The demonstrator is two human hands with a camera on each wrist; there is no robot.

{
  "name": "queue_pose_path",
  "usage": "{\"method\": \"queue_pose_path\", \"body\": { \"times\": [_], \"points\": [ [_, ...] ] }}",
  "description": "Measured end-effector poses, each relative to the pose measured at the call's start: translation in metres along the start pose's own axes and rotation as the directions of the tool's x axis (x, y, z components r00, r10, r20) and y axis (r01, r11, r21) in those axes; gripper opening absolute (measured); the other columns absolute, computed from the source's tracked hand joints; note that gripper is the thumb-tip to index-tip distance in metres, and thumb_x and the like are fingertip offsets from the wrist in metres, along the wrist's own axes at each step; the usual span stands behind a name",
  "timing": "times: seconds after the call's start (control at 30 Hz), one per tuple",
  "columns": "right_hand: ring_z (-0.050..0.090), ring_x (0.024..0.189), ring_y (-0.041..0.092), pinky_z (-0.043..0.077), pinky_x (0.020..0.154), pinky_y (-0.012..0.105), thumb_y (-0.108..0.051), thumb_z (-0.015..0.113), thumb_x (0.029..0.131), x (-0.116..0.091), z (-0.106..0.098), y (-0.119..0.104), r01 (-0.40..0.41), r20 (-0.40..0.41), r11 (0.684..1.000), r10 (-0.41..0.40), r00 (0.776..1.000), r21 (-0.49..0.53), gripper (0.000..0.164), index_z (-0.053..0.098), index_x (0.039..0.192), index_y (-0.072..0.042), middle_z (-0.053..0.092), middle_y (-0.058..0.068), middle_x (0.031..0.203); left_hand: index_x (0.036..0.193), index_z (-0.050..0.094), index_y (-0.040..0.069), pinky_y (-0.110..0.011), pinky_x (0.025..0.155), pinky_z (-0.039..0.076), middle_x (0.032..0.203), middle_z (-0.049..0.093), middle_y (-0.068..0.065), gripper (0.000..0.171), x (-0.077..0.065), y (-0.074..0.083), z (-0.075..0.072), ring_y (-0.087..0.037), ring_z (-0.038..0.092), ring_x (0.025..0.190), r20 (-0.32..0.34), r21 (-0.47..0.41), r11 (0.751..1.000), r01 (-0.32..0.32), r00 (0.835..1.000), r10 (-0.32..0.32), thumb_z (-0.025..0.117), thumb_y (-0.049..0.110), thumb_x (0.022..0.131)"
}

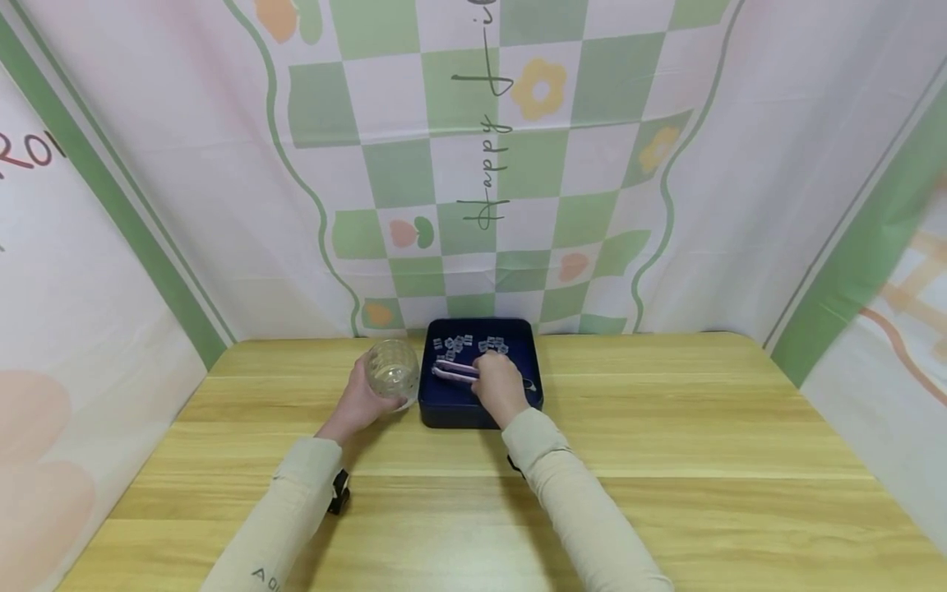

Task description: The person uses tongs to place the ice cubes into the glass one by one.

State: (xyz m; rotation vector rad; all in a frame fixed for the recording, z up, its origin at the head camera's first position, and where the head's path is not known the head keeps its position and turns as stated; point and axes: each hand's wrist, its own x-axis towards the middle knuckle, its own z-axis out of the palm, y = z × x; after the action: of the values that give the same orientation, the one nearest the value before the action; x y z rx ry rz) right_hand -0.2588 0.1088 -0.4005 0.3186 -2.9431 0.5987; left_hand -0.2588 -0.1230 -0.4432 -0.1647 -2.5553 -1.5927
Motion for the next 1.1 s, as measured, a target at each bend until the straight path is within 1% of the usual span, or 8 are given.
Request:
{"method": "queue_pose_path", "body": {
  "times": [0.2, 0.33, 0.47, 0.63, 0.73, 0.93, 1.1],
  "points": [
    [0.066, 0.093, 0.031, 0.057, 0.081, 0.041, -0.007, 0.070, 0.082, -0.0012, -0.0002, 0.0008, 0.008, -0.007, 1.000, -0.008, 1.000, -0.012, 0.028, 0.070, 0.109, 0.000, 0.067, 0.016, 0.100, 0.142, 0.029, -0.005, -0.055, 0.112, 0.034, 0.140, 0.042, -0.027, 0.098, 0.0002, -0.0021, 0.0006, -0.042, 0.043, 0.130, -0.002, 0.009, 1.000, -0.006, 1.000, 0.006, 0.082, -0.002, 0.059],
    [0.066, 0.092, 0.031, 0.057, 0.080, 0.040, -0.006, 0.069, 0.082, -0.0021, -0.0007, 0.0009, 0.015, -0.013, 1.000, -0.015, 1.000, -0.020, 0.027, 0.070, 0.109, 0.001, 0.067, 0.015, 0.098, 0.142, 0.028, -0.004, -0.054, 0.113, 0.034, 0.141, 0.042, -0.026, 0.099, -0.0001, -0.0019, 0.0009, -0.041, 0.042, 0.132, -0.005, 0.019, 1.000, 0.013, 1.000, -0.013, 0.082, -0.001, 0.059],
    [0.066, 0.093, 0.031, 0.057, 0.080, 0.040, -0.005, 0.069, 0.082, -0.0026, -0.0012, 0.0013, 0.012, -0.010, 1.000, -0.013, 1.000, -0.013, 0.028, 0.070, 0.109, 0.001, 0.067, 0.016, 0.099, 0.143, 0.028, -0.002, -0.053, 0.114, 0.033, 0.142, 0.041, -0.024, 0.100, 0.0001, -0.0008, 0.0004, -0.040, 0.041, 0.133, -0.001, 0.008, 1.000, 0.023, 1.000, -0.023, 0.082, 0.000, 0.060],
    [0.066, 0.094, 0.031, 0.058, 0.080, 0.040, -0.005, 0.068, 0.083, -0.0031, -0.0016, 0.0024, -0.004, -0.007, 1.000, 0.004, 1.000, 0.010, 0.029, 0.069, 0.111, 0.001, 0.067, 0.016, 0.101, 0.143, 0.028, -0.002, -0.054, 0.113, 0.033, 0.142, 0.041, -0.024, 0.099, 0.0005, -0.0016, 0.0000, -0.039, 0.042, 0.132, 0.005, -0.001, 1.000, -0.005, 1.000, 0.005, 0.082, 0.000, 0.060],
    [0.066, 0.095, 0.031, 0.058, 0.080, 0.040, -0.005, 0.068, 0.083, -0.0034, -0.0023, 0.0038, -0.007, -0.012, 1.000, 0.007, 1.000, 0.015, 0.030, 0.069, 0.112, 0.001, 0.067, 0.016, 0.102, 0.143, 0.028, -0.001, -0.054, 0.114, 0.033, 0.142, 0.041, -0.024, 0.099, 0.0005, -0.0014, -0.0001, -0.039, 0.042, 0.133, 0.010, -0.004, 1.000, -0.005, 1.000, 0.005, 0.083, 0.000, 0.060],
    [0.066, 0.093, 0.031, 0.058, 0.079, 0.041, -0.004, 0.068, 0.082, -0.0039, -0.0042, 0.0068, 0.006, -0.033, 1.000, -0.006, 0.999, 0.012, 0.028, 0.070, 0.110, 0.002, 0.068, 0.016, 0.101, 0.144, 0.027, 0.000, -0.055, 0.114, 0.032, 0.143, 0.040, -0.023, 0.100, 0.0000, -0.0014, -0.0001, -0.039, 0.041, 0.134, 0.013, 0.003, 1.000, 0.015, 1.000, -0.015, 0.082, 0.001, 0.061],
    [0.066, 0.090, 0.032, 0.057, 0.078, 0.041, -0.003, 0.069, 0.080, -0.0050, -0.0040, 0.0089, 0.034, -0.062, 0.999, -0.034, 0.998, -0.007, 0.026, 0.071, 0.105, 0.003, 0.068, 0.016, 0.097, 0.144, 0.027, 0.000, -0.055, 0.114, 0.033, 0.143, 0.041, -0.023, 0.100, -0.0007, -0.0010, -0.0003, -0.039, 0.041, 0.133, 0.016, 0.001, 1.000, 0.012, 1.000, -0.012, 0.082, 0.000, 0.060]
  ]
}}
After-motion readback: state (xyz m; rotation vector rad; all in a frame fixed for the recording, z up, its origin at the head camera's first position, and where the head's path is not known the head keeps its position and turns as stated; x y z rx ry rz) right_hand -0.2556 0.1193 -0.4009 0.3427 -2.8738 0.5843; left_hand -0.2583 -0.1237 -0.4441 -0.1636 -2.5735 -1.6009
